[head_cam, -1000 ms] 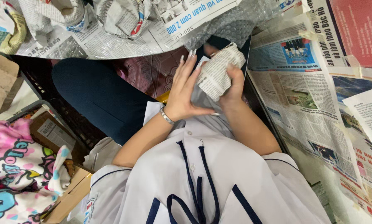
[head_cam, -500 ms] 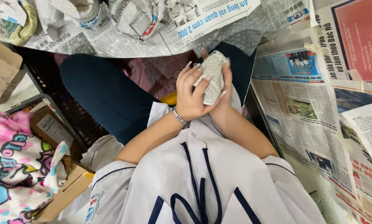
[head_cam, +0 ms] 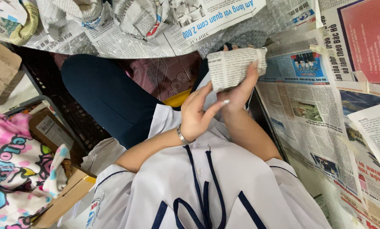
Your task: The person cuts newspaper sheets with scissors, wraps a blue ceramic mug with the cut newspaper, and places the wrapped mug on a pile of other wrapped items. The person repeats this process with another mug.
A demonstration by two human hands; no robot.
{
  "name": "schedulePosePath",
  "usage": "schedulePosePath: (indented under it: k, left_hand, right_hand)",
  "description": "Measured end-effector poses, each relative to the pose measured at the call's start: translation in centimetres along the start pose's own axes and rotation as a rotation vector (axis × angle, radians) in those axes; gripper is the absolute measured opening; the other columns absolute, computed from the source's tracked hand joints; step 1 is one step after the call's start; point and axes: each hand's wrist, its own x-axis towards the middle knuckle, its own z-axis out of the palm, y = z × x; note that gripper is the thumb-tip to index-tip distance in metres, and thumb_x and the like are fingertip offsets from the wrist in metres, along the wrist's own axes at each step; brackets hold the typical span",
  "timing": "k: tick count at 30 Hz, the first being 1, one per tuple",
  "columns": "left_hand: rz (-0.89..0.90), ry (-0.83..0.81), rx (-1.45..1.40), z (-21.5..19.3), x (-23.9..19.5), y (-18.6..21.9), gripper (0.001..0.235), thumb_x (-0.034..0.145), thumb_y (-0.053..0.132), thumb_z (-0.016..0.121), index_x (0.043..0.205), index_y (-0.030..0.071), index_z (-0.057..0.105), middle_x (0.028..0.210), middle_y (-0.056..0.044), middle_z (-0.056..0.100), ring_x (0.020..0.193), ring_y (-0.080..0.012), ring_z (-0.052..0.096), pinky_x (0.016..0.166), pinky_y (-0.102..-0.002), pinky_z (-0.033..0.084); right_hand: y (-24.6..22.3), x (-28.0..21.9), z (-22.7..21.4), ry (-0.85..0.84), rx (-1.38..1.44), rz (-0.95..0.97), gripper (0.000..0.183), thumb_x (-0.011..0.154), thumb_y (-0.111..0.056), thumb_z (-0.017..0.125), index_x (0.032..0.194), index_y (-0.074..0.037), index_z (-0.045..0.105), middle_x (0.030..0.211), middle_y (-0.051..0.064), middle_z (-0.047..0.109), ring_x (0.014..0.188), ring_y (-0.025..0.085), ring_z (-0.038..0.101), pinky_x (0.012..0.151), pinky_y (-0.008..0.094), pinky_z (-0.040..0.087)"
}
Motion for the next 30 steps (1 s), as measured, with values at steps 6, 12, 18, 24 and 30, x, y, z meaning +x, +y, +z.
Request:
schedulePosePath:
  k: [6,12,18,24,30]
  left_hand:
    - [-0.320,0.084,-0.460,1.3,0.7,0.1,0.021,0.106,0.016,0.064,0.116,-0.002,0.070,0.106,-0.007,0.073,0.095,-0.0078,0.064,0.086,-0.025,0.053]
    - [-0.256,0.080,-0.323,1.0,0.9,-1.6,0.019,0.105,0.016,0.066,0.113,-0.001,0.071,0.097,-0.006,0.074,0.086,-0.0090,0.064,0.078,-0.026,0.053]
    - [-0.168,0.040,-0.344,1.0,1.1,-2.8,0.019,0.105,0.017,0.064,0.112,0.000,0.069,0.095,-0.007,0.071,0.082,-0.0101,0.063,0.074,-0.025,0.052]
    - [-0.183,0.144,-0.237,0.6,0.7,-2.8,0.016,0.105,0.015,0.065,0.108,0.001,0.071,0.089,-0.007,0.070,0.078,-0.0127,0.062,0.073,-0.028,0.052]
    - [-0.086,0.204,-0.303,-1.0,0.5,-3.5,0.018,0.105,0.012,0.062,0.117,-0.001,0.067,0.106,-0.008,0.070,0.092,-0.0131,0.065,0.083,-0.028,0.054]
  right_hand:
    - [1.6,-2.1,0.8,-0.090,-0.033,0.078,0.056,0.104,-0.048,0.049,0.143,-0.008,0.044,0.136,0.017,0.056,0.134,0.033,0.056,0.116,0.047,0.046]
    - [2.2,-1.2,-0.1,-0.026,0.019,0.251,0.060,0.104,-0.050,0.049,0.136,0.000,0.053,0.133,0.018,0.062,0.125,0.029,0.060,0.110,0.043,0.049]
    - [2.5,-0.8,-0.9,-0.069,-0.021,0.227,0.055,0.104,-0.047,0.051,0.134,-0.001,0.055,0.130,0.016,0.062,0.125,0.030,0.062,0.109,0.045,0.050]
    - [3.1,-1.0,0.1,-0.192,0.020,0.313,0.081,0.098,-0.069,0.040,0.147,-0.004,0.045,0.142,0.016,0.058,0.134,0.030,0.057,0.114,0.043,0.048]
    - [3.9,-0.5,2.5,-0.333,-0.093,0.366,0.095,0.093,-0.079,0.036,0.151,-0.005,0.038,0.141,0.016,0.055,0.136,0.033,0.057,0.113,0.048,0.049]
